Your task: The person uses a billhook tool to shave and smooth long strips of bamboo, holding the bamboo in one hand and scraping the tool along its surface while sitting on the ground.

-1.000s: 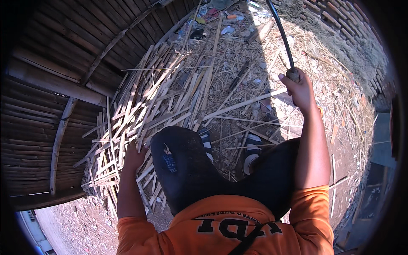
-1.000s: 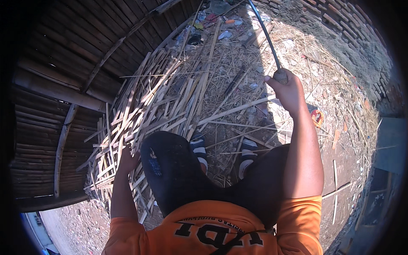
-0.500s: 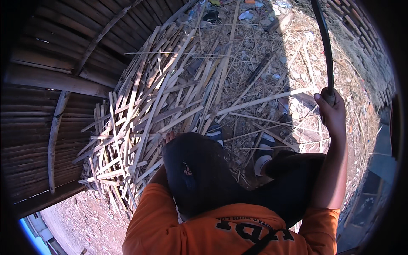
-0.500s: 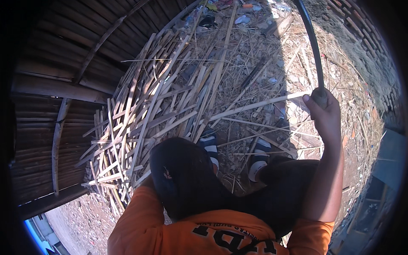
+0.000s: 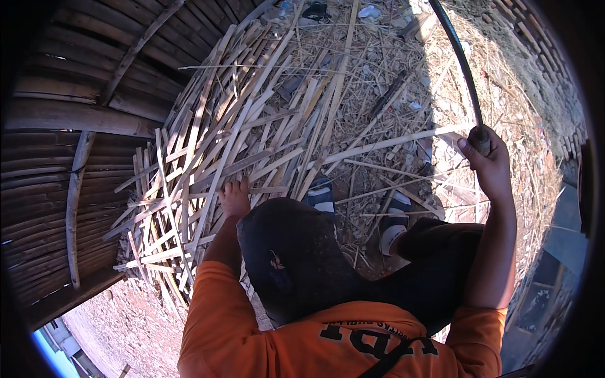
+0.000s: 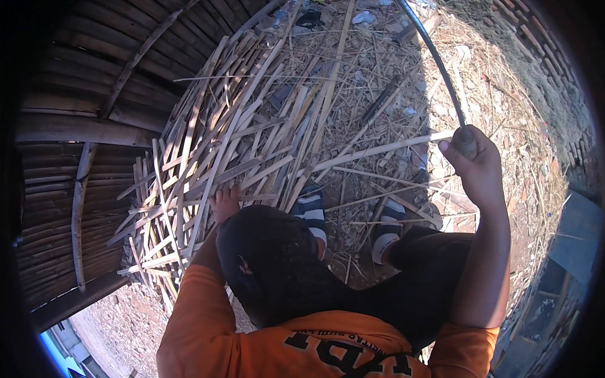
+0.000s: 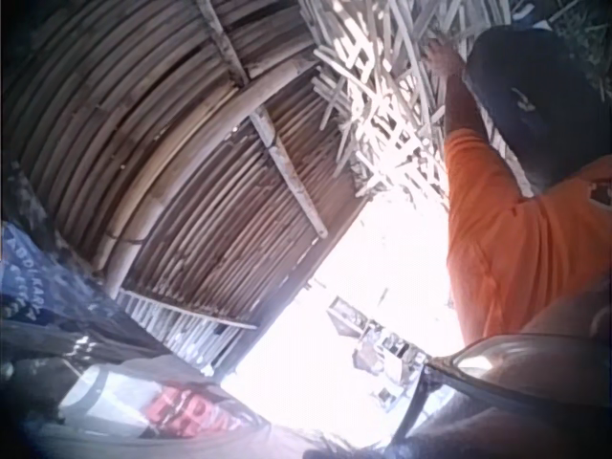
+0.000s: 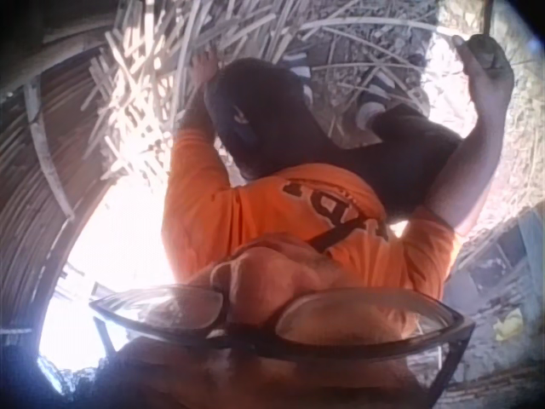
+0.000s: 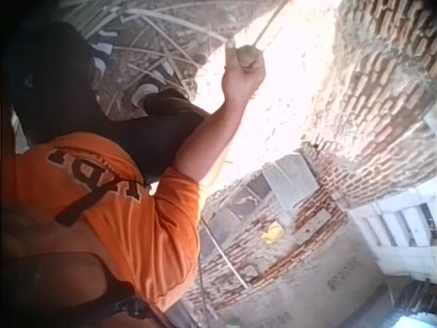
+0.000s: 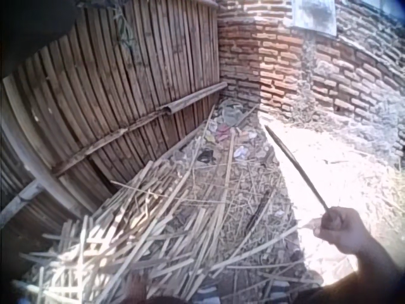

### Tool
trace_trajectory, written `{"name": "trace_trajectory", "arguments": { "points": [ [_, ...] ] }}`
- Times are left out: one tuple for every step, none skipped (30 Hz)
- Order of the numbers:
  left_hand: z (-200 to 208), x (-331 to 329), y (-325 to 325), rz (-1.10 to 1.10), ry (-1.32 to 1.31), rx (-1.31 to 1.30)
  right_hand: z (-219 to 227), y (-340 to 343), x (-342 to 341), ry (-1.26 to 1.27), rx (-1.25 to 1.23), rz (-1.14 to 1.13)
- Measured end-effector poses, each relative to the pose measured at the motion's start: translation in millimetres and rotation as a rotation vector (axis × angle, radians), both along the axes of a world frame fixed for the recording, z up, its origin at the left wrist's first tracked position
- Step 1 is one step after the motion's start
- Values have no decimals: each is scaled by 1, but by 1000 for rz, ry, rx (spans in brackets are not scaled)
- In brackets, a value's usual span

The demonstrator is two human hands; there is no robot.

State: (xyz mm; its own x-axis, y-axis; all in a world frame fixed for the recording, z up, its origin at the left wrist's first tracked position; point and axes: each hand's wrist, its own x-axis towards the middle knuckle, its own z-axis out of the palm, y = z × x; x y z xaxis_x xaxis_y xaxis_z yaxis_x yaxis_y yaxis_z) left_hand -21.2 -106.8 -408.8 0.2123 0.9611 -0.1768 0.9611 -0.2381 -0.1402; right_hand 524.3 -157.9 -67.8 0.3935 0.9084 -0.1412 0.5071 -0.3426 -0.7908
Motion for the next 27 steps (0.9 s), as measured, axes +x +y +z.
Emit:
{"name": "trace_trajectory", "arguments": {
  "points": [
    [6,-11,6,-11,15,55,-2,3,-2,3,4,25],
    [12,-16,16,-4,18,68,-2,3,-4,-9,-5,25],
    [19,-20,25,1,20,81,-1,3,-6,-22,-14,24],
    [24,-21,33,5,24,94,-1,3,-7,-33,-24,21],
    [30,-20,38,18,3,105,-2,4,-7,-28,-25,29],
    [36,-18,43,30,-19,116,-3,4,-6,-23,-26,35],
    [36,-17,44,45,-44,127,-5,4,-6,-22,-27,44],
    [34,-16,46,51,-31,141,-6,4,-6,-26,-25,53],
    [34,-12,46,79,-26,124,-7,5,-6,-29,-24,61],
    [51,6,47,100,-26,102,-8,3,-6,-36,-28,63],
    [60,17,47,128,-22,85,-9,3,-6,-30,-38,55],
    [57,21,50,98,1,44,-10,3,-7,-22,-48,46],
    [44,16,53,88,29,113,-10,4,-8,-15,-55,46],
    [21,8,58,78,54,182,-8,6,-10,-23,-60,56],
    [8,3,66,63,81,252,-7,7,-10,-30,-64,61],
    [10,5,75,53,44,257,-9,5,-9,-37,-74,55],
    [21,5,83,49,11,259,-10,5,-9,-36,-82,53],
    [25,3,92,46,-22,262,-10,4,-9,-35,-89,51],
    [16,-16,106,21,30,420,-8,9,-11,-33,-86,65],
    [28,-15,121,118,57,409,-8,8,-11,-47,-90,62],
    [49,-9,137,207,83,397,-8,6,-10,-61,-95,51],
    [67,-10,149,266,28,451,-9,5,-11,-71,-97,52],
    [81,-11,158,327,-26,502,-10,5,-11,-71,-93,54],
    [91,-8,164,356,-36,595,-12,6,-12,-69,-89,60],
    [96,-3,164,257,-81,550,-12,6,-11,-70,-81,59],
    [99,2,162,159,-125,504,-12,6,-11,-93,-89,64],
    [102,9,159,60,-169,457,-13,5,-10,-117,-97,68]
  ]
}}
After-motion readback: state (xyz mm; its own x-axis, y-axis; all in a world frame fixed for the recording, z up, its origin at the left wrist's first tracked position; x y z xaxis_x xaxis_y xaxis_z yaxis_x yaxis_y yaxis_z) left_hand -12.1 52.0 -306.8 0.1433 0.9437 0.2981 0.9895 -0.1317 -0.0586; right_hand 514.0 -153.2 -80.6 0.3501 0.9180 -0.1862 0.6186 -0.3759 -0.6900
